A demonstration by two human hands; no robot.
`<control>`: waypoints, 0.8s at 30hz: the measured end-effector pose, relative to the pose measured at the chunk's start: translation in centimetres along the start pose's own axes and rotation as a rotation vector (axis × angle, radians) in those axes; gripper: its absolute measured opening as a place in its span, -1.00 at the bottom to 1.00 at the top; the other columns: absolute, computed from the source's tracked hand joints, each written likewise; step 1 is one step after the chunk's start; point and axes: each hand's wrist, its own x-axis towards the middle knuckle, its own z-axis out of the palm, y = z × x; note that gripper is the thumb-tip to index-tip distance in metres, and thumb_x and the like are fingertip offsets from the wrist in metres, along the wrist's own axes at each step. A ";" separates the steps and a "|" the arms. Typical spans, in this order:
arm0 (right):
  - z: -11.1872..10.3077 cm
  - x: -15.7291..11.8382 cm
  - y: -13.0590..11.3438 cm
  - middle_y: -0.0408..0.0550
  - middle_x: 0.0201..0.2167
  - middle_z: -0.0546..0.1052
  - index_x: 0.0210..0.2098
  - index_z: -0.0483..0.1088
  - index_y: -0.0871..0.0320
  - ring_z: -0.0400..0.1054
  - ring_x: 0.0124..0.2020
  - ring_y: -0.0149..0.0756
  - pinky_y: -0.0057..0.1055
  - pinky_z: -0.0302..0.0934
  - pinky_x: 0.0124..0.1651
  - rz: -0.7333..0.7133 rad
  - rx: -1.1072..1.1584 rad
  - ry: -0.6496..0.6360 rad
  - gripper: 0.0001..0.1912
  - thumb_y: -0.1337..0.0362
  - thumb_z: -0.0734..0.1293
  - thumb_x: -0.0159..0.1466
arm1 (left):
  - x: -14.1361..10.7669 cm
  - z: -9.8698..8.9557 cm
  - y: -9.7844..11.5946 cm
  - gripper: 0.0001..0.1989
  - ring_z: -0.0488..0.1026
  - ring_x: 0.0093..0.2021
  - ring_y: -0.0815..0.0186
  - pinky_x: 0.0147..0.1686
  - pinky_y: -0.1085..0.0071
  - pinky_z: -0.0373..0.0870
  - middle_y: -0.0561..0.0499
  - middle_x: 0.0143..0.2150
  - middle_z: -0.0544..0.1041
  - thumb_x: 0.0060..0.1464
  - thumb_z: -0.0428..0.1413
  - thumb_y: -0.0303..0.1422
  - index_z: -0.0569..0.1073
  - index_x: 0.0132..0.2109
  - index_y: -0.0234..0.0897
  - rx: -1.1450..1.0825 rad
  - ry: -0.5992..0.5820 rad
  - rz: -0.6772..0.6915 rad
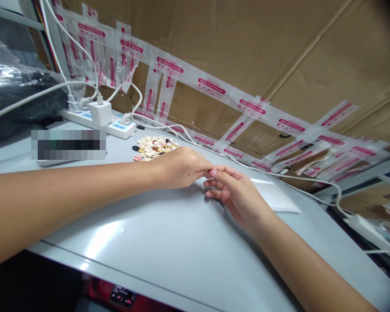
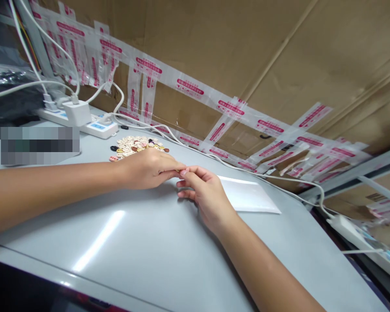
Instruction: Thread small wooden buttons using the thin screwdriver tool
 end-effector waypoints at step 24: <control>-6.2 1.3 -3.5 -0.09 -0.40 0.57 -0.38 0.46 0.09 0.41 -0.38 -0.22 -0.32 0.17 -0.32 -0.186 -1.439 0.223 -0.89 0.23 0.32 0.10 | 0.3 -1.4 0.8 -0.87 0.14 -0.58 0.36 -0.44 0.35 0.14 0.12 -0.64 0.29 -0.28 -0.06 -0.57 0.27 -0.56 -0.24 -0.051 -0.174 -0.188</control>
